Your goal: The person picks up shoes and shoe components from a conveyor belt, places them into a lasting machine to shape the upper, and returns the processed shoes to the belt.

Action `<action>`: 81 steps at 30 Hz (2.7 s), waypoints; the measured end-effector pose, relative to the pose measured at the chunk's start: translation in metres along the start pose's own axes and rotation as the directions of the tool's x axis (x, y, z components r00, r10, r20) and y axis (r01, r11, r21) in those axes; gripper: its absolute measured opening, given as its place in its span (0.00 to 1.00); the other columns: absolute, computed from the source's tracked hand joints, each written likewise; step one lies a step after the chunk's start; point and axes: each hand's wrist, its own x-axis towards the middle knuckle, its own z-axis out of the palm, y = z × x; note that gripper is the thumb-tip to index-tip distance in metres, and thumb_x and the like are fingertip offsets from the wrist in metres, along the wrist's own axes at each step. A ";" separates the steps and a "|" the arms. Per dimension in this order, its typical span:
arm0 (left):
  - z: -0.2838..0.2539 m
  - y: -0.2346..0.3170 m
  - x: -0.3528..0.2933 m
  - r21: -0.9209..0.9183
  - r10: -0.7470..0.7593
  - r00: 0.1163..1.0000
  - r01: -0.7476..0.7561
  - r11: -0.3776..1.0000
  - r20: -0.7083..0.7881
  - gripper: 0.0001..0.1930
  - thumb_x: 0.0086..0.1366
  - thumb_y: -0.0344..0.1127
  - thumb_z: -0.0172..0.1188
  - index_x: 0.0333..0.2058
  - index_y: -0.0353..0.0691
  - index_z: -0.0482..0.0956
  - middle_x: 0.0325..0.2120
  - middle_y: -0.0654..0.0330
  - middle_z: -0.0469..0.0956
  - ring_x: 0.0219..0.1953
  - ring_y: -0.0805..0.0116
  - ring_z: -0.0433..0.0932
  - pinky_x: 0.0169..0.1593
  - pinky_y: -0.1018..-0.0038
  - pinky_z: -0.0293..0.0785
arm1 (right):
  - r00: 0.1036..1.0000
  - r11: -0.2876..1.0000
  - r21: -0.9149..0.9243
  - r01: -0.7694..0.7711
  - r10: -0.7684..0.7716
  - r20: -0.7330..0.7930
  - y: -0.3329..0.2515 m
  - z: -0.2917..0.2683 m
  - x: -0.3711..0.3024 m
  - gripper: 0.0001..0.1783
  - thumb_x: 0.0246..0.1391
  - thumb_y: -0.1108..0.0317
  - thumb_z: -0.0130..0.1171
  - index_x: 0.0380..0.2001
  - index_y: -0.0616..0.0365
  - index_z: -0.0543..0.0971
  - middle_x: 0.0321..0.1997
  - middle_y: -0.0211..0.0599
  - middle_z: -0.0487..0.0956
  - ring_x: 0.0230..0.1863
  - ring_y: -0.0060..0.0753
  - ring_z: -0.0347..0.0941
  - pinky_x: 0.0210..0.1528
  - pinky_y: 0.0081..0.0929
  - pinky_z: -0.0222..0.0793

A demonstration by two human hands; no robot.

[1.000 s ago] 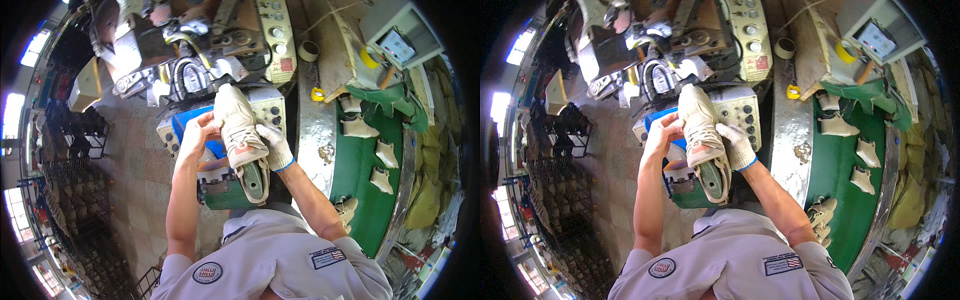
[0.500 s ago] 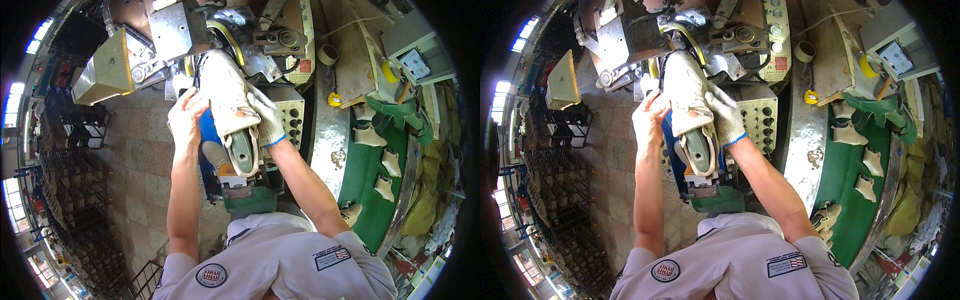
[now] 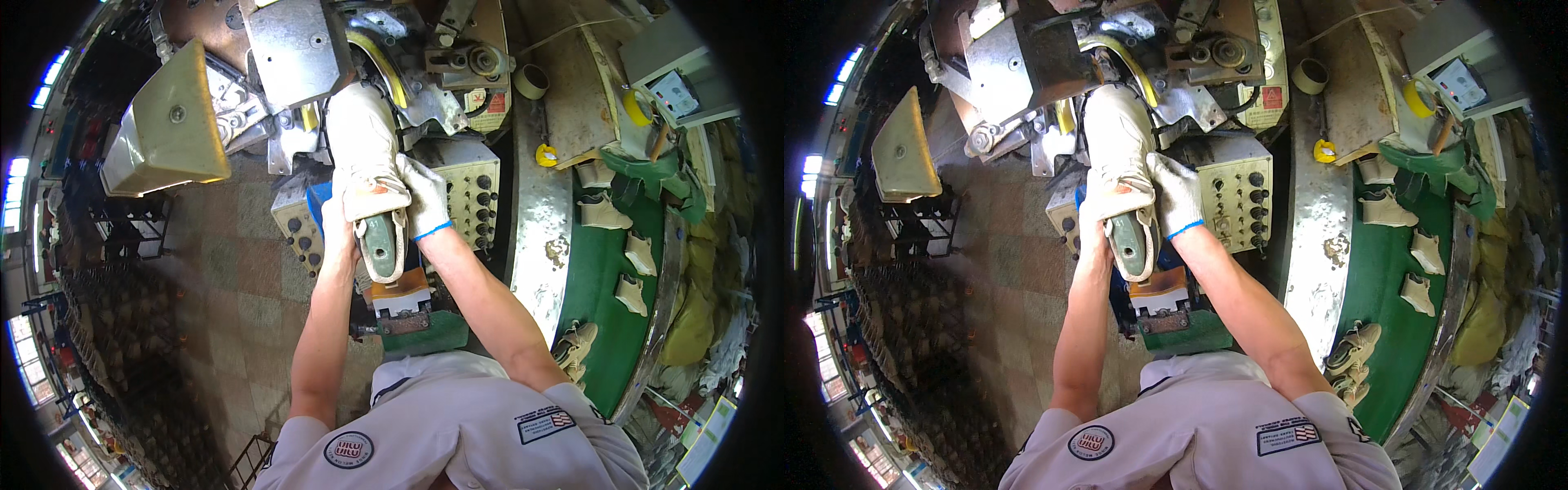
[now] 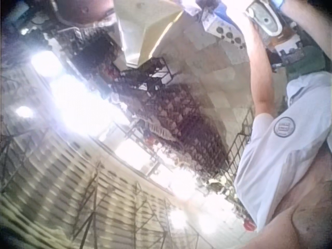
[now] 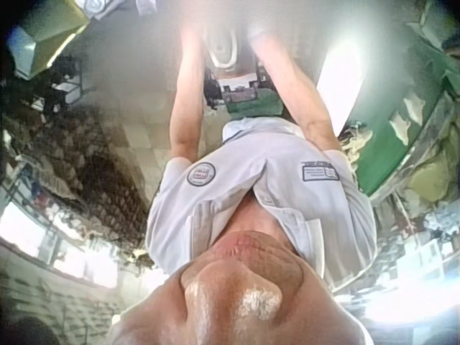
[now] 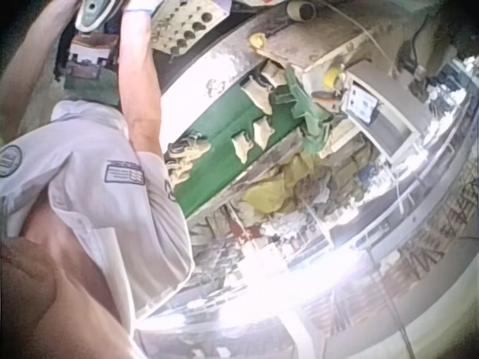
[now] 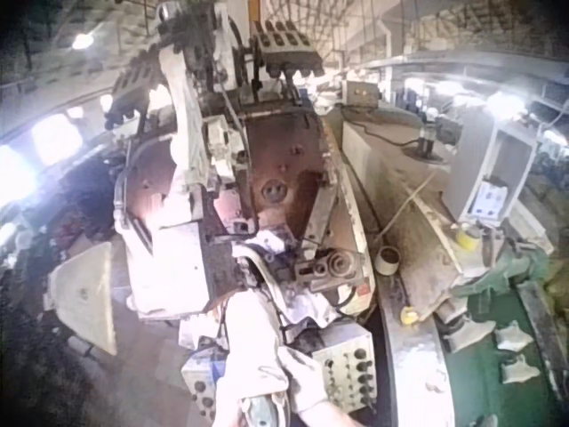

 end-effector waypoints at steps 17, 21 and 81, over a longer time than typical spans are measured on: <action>-0.034 -0.029 -0.032 0.170 0.080 0.974 -0.043 0.984 -0.214 0.31 0.74 0.53 0.55 0.55 0.23 0.74 0.46 0.53 0.82 0.46 0.66 0.80 0.51 0.72 0.75 | 0.977 0.954 -0.297 0.030 -0.091 -0.192 -0.024 -0.025 -0.034 0.28 0.62 0.54 0.64 0.52 0.70 0.78 0.53 0.46 0.82 0.47 0.38 0.82 0.39 0.31 0.79; -0.122 -0.100 -0.113 0.613 0.127 0.885 0.201 0.764 -0.449 0.36 0.62 0.47 0.70 0.59 0.24 0.72 0.49 0.46 0.80 0.49 0.62 0.79 0.55 0.69 0.73 | 0.978 0.955 -0.233 0.182 -0.201 -0.058 -0.054 -0.118 -0.090 0.25 0.69 0.66 0.49 0.60 0.77 0.67 0.61 0.57 0.74 0.57 0.51 0.78 0.45 0.41 0.85; 0.040 -0.019 -0.069 1.000 0.466 0.885 -0.014 0.014 0.006 0.12 0.61 0.39 0.66 0.33 0.36 0.78 0.26 0.61 0.75 0.27 0.71 0.71 0.32 0.69 0.67 | -0.088 0.930 -0.368 -0.012 -0.367 -0.926 -0.360 -0.873 -0.266 0.40 0.42 0.48 0.73 0.51 0.71 0.80 0.50 0.53 0.84 0.51 0.46 0.81 0.54 0.36 0.75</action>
